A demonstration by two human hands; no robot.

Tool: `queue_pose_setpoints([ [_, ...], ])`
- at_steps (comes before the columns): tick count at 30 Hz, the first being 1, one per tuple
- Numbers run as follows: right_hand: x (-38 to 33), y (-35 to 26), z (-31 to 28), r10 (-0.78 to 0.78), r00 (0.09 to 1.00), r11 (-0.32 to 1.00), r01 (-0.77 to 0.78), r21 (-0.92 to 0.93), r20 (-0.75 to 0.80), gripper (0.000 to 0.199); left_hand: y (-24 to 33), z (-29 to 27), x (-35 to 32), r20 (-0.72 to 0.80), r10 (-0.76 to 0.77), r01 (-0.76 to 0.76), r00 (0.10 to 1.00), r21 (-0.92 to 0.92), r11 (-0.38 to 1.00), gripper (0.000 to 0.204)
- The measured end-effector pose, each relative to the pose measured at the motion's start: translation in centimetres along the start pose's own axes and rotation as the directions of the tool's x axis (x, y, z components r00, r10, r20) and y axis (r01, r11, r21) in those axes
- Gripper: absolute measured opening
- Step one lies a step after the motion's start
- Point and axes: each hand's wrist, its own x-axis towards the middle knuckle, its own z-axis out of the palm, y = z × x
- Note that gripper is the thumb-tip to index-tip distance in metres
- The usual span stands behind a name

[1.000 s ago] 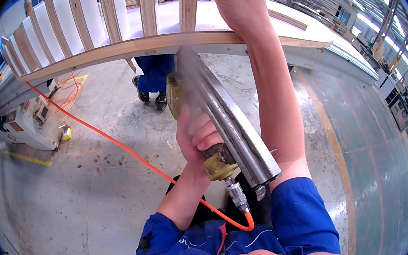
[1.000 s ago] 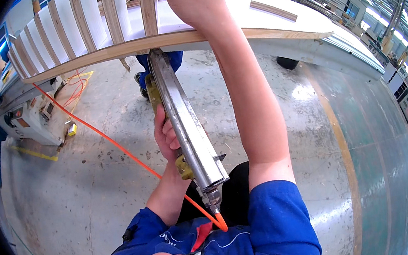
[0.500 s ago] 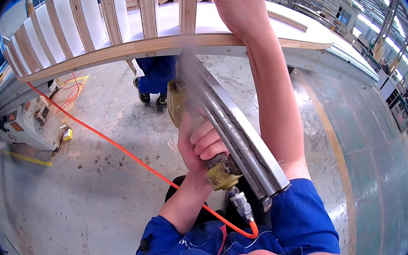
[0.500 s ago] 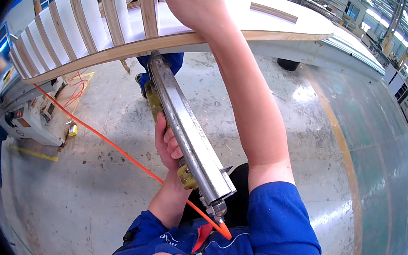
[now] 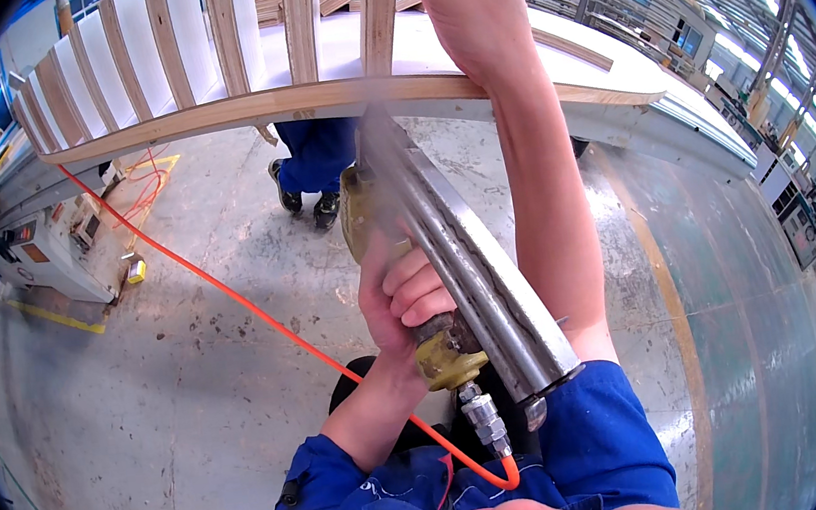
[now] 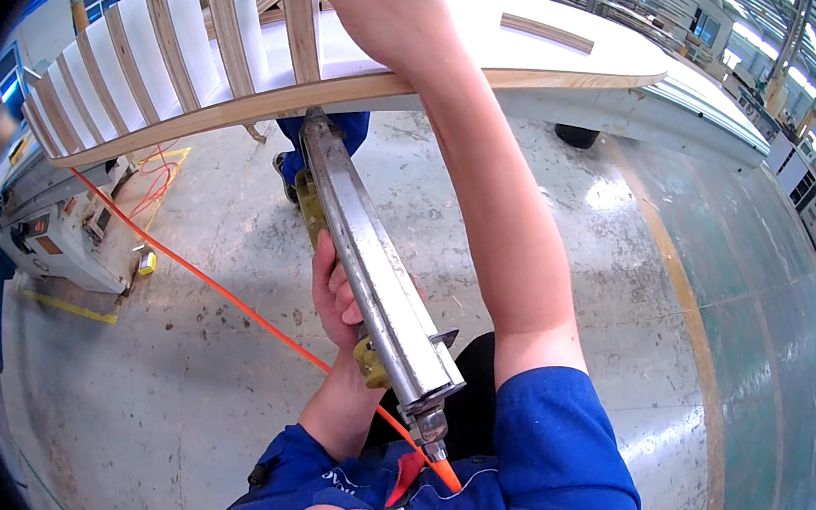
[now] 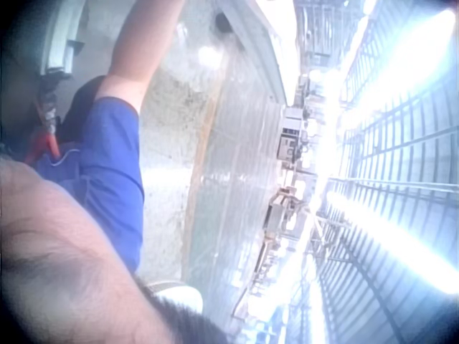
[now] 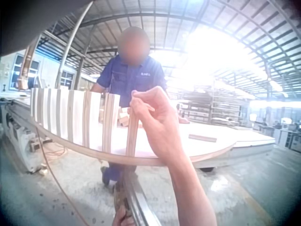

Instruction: The person kneels on the floor and assembles a wooden frame by attaching vertical slats to a curved base. They use a pneumatic nail gun to secure each slat in place, picking up pieces from a nearby table and aligning them before fastening.

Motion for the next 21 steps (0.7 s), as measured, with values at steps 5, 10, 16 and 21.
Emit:
queue_pose_setpoints([
  [5,0.2,0.7,-0.2,0.017,1.0,1.0,-0.017,-0.022,-0.009,0.016,0.1,0.1,-0.1,-0.012,-0.002,0.002,1.0,-0.005,1.0,0.051],
  [10,0.1,0.8,0.0,0.021,1.0,1.0,-0.021,-0.021,-0.001,0.015,-0.4,1.7,-0.2,-0.08,0.038,-0.052,0.996,-0.177,0.983,0.04],
  [16,-1.0,0.0,-0.5,0.079,0.997,0.991,-0.079,-0.109,-0.005,0.061,4.0,1.5,-4.8,-0.289,0.037,-0.076,0.957,-0.125,0.989,0.031],
  [21,-2.0,-0.7,-3.9,0.379,0.839,0.81,-0.098,-0.578,0.389,0.08,11.3,1.5,-11.1,-0.637,0.411,0.039,0.652,0.57,0.821,0.019],
])
